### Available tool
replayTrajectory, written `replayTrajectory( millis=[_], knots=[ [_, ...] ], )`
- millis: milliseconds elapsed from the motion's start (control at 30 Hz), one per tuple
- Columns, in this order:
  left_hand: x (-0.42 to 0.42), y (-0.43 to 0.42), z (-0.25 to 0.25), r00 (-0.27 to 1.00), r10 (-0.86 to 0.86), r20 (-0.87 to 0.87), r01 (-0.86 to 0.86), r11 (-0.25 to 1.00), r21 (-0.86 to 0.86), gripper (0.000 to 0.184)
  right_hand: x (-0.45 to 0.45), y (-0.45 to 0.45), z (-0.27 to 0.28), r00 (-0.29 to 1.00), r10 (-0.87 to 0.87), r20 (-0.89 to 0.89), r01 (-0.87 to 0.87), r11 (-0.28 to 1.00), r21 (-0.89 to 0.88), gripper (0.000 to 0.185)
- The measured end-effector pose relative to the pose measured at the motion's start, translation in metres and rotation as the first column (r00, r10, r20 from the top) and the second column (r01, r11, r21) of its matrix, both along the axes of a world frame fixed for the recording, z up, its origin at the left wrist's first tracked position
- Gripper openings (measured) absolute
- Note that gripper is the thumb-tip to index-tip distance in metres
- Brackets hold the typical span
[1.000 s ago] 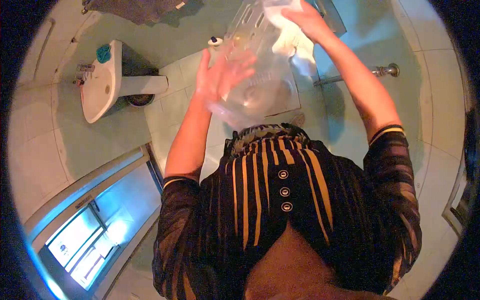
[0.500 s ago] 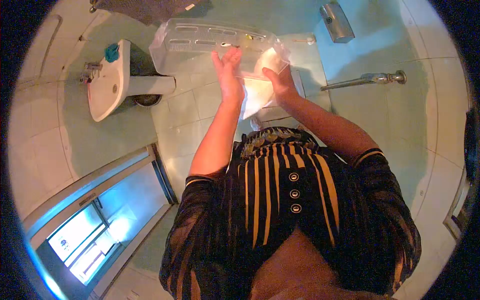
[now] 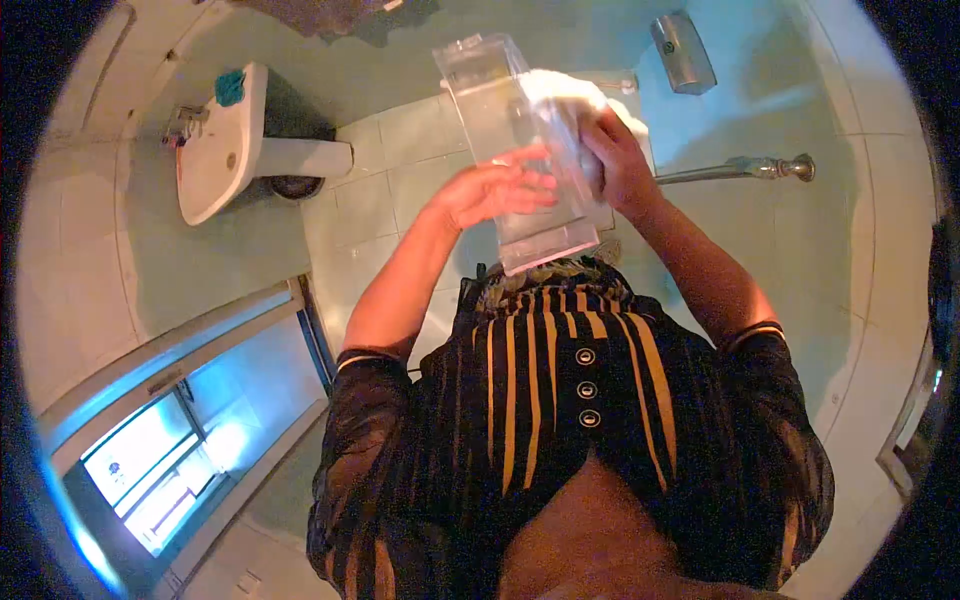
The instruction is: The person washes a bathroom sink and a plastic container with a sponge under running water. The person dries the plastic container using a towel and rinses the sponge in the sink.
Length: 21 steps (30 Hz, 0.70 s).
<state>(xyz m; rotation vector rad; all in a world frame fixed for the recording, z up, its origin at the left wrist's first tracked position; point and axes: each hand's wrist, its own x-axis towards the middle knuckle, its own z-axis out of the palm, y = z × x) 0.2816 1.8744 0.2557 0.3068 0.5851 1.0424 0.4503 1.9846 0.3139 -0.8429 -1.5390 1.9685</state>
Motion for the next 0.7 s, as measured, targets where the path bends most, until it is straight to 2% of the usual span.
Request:
replayTrajectory(
  millis=[33,100,167,200,233,267,300,333,400,433,500,533,600,633,667,700],
  knots=[
    [0.005,0.003,0.003,1.000,-0.014,-0.001,0.014,1.000,0.001,0.056,-0.010,0.003,0.002,1.000,-0.014,-0.001,0.014,1.000,0.001,0.032],
    [0.017,0.000,0.008,0.993,-0.091,-0.075,0.098,0.991,0.091,0.058,-0.030,0.019,-0.006,0.989,-0.129,-0.070,0.141,0.968,0.210,0.030],
    [0.026,-0.001,0.012,0.983,-0.146,-0.111,0.158,0.981,0.110,0.059,-0.059,0.045,-0.014,0.913,-0.132,-0.386,0.227,0.951,0.210,0.030],
    [0.030,-0.003,0.013,0.973,-0.181,-0.144,0.199,0.972,0.123,0.059,-0.065,0.054,-0.019,0.913,-0.141,-0.384,0.235,0.949,0.210,0.030],
    [0.030,0.000,0.013,0.972,-0.186,-0.147,0.205,0.971,0.127,0.059,-0.072,0.063,-0.024,0.925,-0.149,-0.349,0.199,0.973,0.113,0.030],
    [0.028,0.001,0.011,0.980,-0.136,-0.146,0.153,0.982,0.113,0.060,-0.077,0.066,-0.026,0.938,-0.151,-0.314,0.162,0.987,0.010,0.030],
    [0.027,0.001,0.008,0.987,-0.081,-0.142,0.095,0.991,0.096,0.061,-0.073,0.051,-0.010,0.950,-0.137,-0.279,0.138,0.990,-0.017,0.031],
    [0.022,0.001,0.004,0.988,-0.072,-0.139,0.086,0.992,0.094,0.061,-0.066,0.038,-0.008,0.952,-0.130,-0.276,0.129,0.991,-0.019,0.031],
    [0.003,-0.002,-0.001,0.984,0.097,-0.151,-0.081,0.991,0.106,0.061,-0.051,0.023,-0.005,0.987,0.049,-0.153,-0.061,0.995,-0.080,0.032],
    [-0.007,-0.007,0.002,0.974,0.170,-0.150,-0.154,0.981,0.117,0.058,-0.042,0.019,-0.014,0.987,0.061,-0.150,-0.073,0.994,-0.080,0.032],
    [-0.034,-0.011,-0.004,0.954,0.236,-0.183,-0.221,0.970,0.101,0.057,-0.017,0.013,-0.041,0.989,0.143,0.022,-0.142,0.989,-0.044,0.032],
    [-0.046,-0.016,-0.007,0.933,0.283,-0.222,-0.270,0.959,0.086,0.055,-0.003,0.011,-0.039,0.988,0.156,0.025,-0.154,0.987,-0.050,0.032],
    [-0.062,-0.024,-0.003,0.910,0.311,-0.273,-0.303,0.950,0.073,0.054,0.017,0.008,-0.028,0.939,0.257,0.227,-0.302,0.933,0.195,0.029],
    [-0.067,-0.025,-0.004,0.913,0.263,-0.312,-0.252,0.965,0.076,0.054,0.020,0.005,-0.019,0.946,0.251,0.206,-0.319,0.830,0.457,0.025],
    [-0.067,-0.026,-0.005,0.913,0.210,-0.349,-0.197,0.978,0.074,0.054,0.022,0.005,-0.019,0.946,0.248,0.209,-0.319,0.832,0.453,0.025],
    [-0.064,-0.026,-0.007,0.916,0.206,-0.345,-0.192,0.979,0.073,0.054,0.024,0.007,-0.021,0.922,0.283,0.263,-0.386,0.696,0.605,0.024]
  ],
)
